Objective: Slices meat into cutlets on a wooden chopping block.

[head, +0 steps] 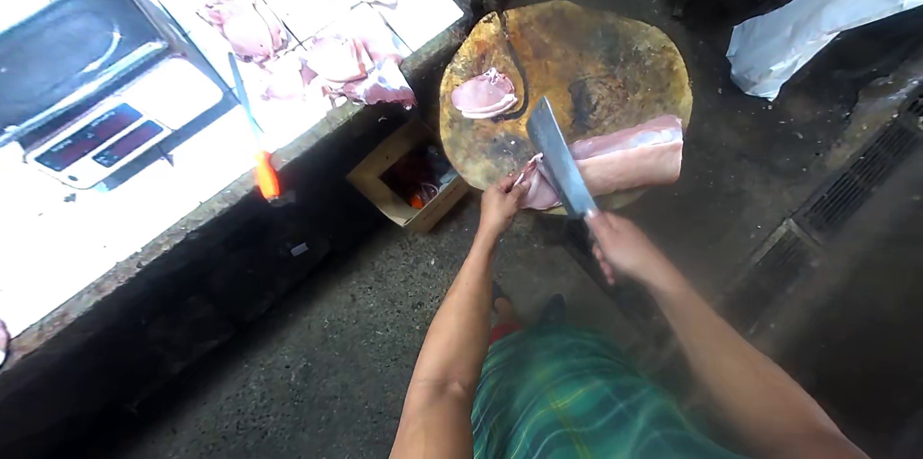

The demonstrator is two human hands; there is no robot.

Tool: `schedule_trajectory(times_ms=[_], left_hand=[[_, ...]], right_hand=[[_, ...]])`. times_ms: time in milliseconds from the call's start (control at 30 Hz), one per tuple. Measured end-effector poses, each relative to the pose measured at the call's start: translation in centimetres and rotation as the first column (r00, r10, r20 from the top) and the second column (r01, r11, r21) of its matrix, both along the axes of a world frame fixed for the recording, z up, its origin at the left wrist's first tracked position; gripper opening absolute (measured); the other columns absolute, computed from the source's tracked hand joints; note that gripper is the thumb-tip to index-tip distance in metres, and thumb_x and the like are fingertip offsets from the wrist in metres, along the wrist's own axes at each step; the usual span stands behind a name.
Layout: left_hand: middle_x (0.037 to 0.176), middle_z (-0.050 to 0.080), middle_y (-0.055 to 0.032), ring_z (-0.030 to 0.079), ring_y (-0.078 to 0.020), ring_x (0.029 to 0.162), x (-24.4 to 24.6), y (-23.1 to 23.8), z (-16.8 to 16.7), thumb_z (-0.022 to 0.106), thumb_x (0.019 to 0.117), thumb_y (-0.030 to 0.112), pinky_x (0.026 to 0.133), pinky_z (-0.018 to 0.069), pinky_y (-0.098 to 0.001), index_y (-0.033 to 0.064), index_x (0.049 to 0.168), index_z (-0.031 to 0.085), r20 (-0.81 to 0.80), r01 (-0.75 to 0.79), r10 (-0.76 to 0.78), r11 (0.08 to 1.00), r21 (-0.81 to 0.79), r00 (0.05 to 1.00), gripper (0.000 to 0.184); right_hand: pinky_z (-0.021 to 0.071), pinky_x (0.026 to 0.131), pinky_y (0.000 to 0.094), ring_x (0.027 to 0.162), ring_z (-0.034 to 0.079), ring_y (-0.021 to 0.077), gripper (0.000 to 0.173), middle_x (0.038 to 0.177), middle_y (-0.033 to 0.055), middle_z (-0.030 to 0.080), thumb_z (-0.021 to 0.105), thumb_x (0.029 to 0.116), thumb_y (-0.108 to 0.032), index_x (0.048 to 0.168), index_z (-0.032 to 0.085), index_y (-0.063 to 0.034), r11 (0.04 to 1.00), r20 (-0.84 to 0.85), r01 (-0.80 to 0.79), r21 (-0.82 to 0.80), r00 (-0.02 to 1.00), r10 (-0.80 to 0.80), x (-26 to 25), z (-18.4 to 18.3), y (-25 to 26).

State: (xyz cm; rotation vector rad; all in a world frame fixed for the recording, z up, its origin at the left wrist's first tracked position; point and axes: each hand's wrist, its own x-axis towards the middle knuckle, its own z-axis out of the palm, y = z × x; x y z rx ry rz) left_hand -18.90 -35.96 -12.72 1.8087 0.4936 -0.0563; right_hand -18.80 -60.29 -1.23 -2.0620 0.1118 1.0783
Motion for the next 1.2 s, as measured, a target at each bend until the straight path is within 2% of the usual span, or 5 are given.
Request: schedule_trajectory(times_ms=[500,733,1033,1133,1200], left_hand=[[0.091,0.075,-0.0071,0.071,-0.017,0.082,-1.5,-0.3,0.0,0.062,0.1027,0.029,0.08,0.0586,-0.0443,0.0091,0.106,0.076,-0.118,-0.167,0.173,0.984,0.056,0.978,0.025],[0.091,0.075,-0.0095,0.071,-0.0218,0.085,-1.4,-0.5,-0.5,0.063,0.1017,0.031,0.084,0.0568,-0.0508,0.008,0.104,0.076,-0.112,-0.159,0.17,0.983,0.094,0.979,0.027],[0.092,0.075,-0.0098,0.072,-0.0213,0.084,-1.3,-0.7,-0.2,0.063,0.1017,0.03,0.082,0.0581,-0.0487,0.0078,0.107,0.076,-0.13,-0.17,0.178,0.983,0.071,0.976,0.027],[0.088,0.075,-0.0075,0.071,-0.0184,0.08,-1.5,-0.6,-0.6,0.063,0.1008,0.03,0.079,0.058,-0.0459,0.0085,0.104,0.077,-0.112,-0.176,0.184,0.982,0.072,0.977,0.025],[0.089,0.075,-0.0082,0.071,-0.02,0.082,-1.7,-0.5,-0.5,0.063,0.1016,0.031,0.082,0.0579,-0.0486,0.0084,0.103,0.077,-0.12,-0.179,0.189,0.98,0.092,0.975,0.027]], right_hand=[[0.0566,0.076,0.0575,0.085,0.071,0.0364,0.061,0.085,0.0168,0.068,0.034,0.1066,-0.061,0.118,0.059,-0.0069,0.891,0.339,-0.228,-0.393,0.865,0.371,-1.4,-6.9,-3.6],[0.0559,0.067,0.0513,0.07,0.068,0.03,0.058,0.073,0.012,0.064,0.035,0.1078,-0.058,0.111,0.062,-0.0058,0.959,0.556,-0.147,-0.242,0.789,0.261,-2.2,-4.4,-2.9],[0.0513,0.043,0.0331,0.051,0.057,0.0118,0.066,0.071,0.0045,0.06,0.029,0.1059,-0.064,0.112,0.055,-0.0033,0.821,0.892,-0.361,0.442,0.27,-0.362,1.3,4.4,2.2],[0.0516,0.045,0.0396,0.049,0.056,0.0172,0.065,0.065,0.005,0.057,0.028,0.1073,-0.06,0.108,0.058,-0.0025,0.953,0.9,-0.211,0.218,0.421,-0.113,0.2,-3.0,1.0],[0.0571,0.068,0.0568,0.073,0.069,0.0346,0.063,0.079,0.0158,0.066,0.032,0.1072,-0.06,0.112,0.062,-0.0054,0.964,0.598,-0.145,-0.224,0.76,0.253,-0.8,-6.0,-0.5]])
